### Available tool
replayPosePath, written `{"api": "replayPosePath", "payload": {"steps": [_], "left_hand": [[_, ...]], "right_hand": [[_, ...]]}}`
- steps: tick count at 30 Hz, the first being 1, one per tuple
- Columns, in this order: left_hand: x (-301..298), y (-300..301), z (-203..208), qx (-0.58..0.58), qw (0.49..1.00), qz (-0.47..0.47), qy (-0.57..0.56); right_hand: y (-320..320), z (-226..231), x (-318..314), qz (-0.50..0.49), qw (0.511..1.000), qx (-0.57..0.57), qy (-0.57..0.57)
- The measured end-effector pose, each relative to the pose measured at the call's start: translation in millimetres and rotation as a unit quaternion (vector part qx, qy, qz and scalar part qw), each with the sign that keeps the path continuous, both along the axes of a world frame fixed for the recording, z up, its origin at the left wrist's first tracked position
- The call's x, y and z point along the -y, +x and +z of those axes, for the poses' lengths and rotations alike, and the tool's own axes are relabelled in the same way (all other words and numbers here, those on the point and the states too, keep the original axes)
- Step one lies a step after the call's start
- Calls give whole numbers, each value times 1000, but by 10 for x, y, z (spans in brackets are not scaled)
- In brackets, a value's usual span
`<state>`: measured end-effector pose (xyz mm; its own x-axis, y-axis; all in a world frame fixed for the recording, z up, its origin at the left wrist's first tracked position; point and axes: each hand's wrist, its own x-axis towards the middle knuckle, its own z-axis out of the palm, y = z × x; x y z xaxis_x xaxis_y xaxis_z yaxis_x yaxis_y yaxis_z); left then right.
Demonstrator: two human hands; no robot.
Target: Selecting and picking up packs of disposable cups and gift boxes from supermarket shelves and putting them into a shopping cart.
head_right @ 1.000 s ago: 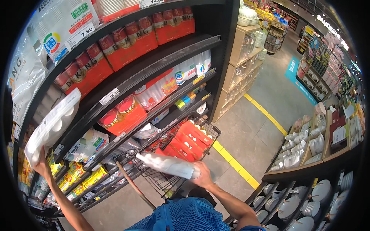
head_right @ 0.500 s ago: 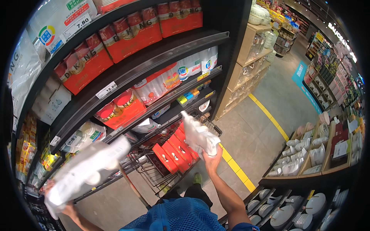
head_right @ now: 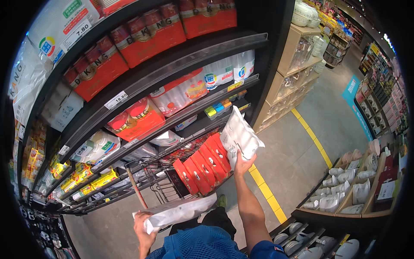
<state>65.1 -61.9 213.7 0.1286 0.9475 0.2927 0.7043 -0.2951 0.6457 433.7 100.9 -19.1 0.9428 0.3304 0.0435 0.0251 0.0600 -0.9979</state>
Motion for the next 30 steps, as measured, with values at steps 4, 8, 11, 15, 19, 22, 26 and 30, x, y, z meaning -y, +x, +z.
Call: {"api": "replayPosePath", "payload": {"steps": [4, 8, 11, 15, 19, 22, 26, 30], "left_hand": [[213, 168, -10, -46, 998, -17, -32], [344, 284, -5, -71, 995, -47, -59], [322, 394, 85, -55, 993, -57, -85], [266, 483, 142, -43, 992, -81, -84], [224, 455, 10, -64, 992, -87, -61], [178, 455, 88, -54, 993, -90, -55], [143, 316, -74, -7, 995, -80, -54], [44, 199, -185, 7, 996, -79, -47]], "right_hand": [[78, -205, -160, 56, 996, -51, 55], [195, -568, -137, 80, 994, 3, -79], [196, -732, -105, 62, 992, -107, -34], [204, -803, -94, 149, 983, -90, -54], [404, -978, -196, 130, 984, -65, -104], [587, -1170, -196, 112, 970, -22, -213], [763, -1139, 25, 160, 957, -80, -228], [571, -868, 356, 131, 947, -103, -276]]}}
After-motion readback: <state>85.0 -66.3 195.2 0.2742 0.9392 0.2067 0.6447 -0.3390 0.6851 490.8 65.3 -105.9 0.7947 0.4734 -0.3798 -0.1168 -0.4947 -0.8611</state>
